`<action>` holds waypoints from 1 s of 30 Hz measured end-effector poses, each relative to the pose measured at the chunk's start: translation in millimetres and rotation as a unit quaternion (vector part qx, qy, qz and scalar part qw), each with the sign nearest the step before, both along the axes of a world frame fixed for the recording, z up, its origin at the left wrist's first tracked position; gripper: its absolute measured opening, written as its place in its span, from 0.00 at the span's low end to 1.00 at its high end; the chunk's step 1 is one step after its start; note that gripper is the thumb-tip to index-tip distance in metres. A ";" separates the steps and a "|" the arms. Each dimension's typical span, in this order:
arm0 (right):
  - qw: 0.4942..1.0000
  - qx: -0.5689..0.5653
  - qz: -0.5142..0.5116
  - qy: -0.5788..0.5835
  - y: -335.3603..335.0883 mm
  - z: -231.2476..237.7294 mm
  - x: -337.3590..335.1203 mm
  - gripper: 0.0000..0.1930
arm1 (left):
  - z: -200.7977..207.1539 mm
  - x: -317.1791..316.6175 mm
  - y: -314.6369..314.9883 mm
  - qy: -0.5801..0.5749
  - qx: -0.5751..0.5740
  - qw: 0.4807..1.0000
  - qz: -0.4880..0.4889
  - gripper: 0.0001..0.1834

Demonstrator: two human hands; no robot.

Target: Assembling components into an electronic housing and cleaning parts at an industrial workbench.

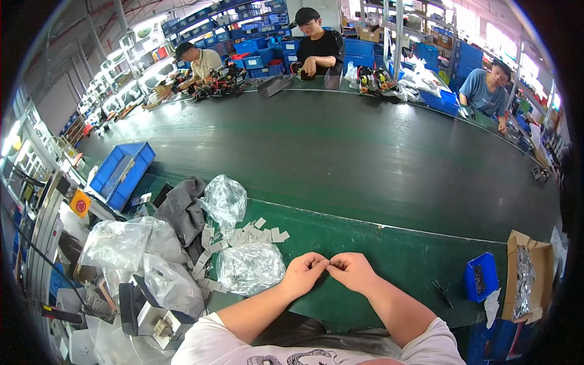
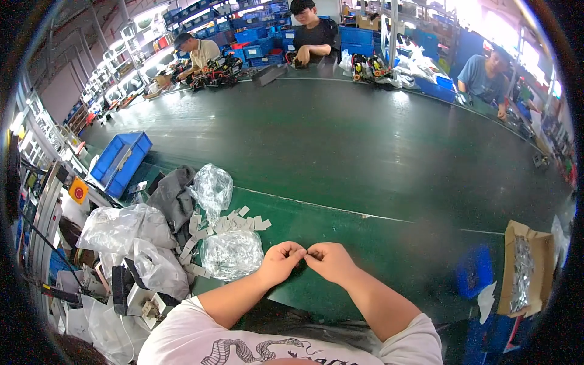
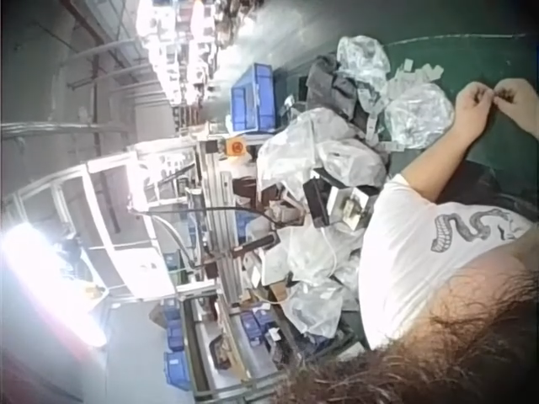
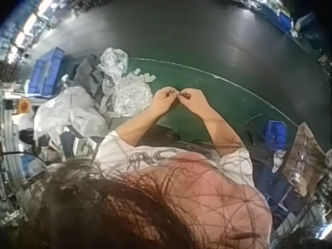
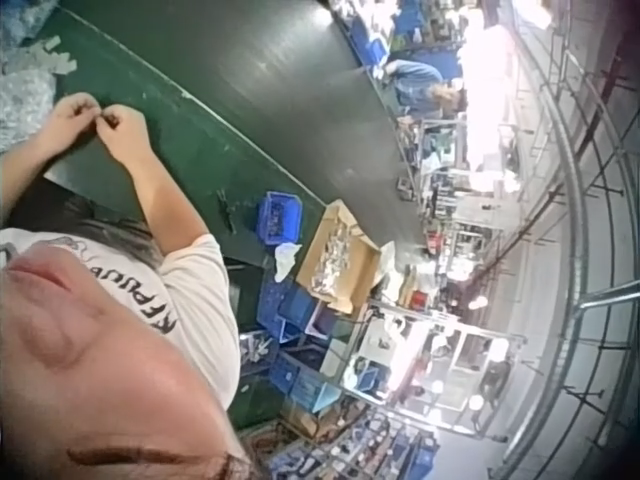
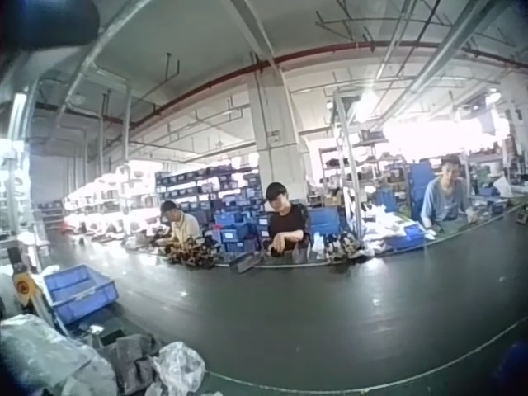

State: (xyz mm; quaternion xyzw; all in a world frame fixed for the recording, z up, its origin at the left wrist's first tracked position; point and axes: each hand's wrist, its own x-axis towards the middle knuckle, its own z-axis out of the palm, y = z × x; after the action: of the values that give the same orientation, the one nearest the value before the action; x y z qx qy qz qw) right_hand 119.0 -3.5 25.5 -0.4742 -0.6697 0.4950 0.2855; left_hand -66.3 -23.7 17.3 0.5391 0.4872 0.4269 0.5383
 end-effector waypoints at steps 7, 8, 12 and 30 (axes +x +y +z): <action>1.000 0.025 0.007 -0.004 0.3 8.6 -1.0 0.11 | -4.8 -3.5 0.6 0.028 0.024 0.999 -0.003 0.07; 0.999 0.039 0.015 -0.009 0.2 8.0 1.2 0.11 | -4.9 -1.7 0.4 0.033 0.019 0.999 -0.015 0.07; 0.998 0.062 -0.008 0.000 4.4 9.8 6.3 0.12 | -4.7 2.2 2.6 0.046 0.025 0.998 -0.023 0.06; 0.993 0.111 0.022 0.042 6.7 -3.0 -1.8 0.12 | -14.3 3.6 -0.3 0.080 0.113 0.983 0.116 0.06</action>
State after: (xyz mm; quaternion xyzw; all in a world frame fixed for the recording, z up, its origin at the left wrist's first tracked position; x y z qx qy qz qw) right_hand 117.2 3.2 22.5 -0.4033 -0.7181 0.4438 0.3532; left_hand -62.8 -24.0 3.0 0.5688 0.5366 0.4944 0.3795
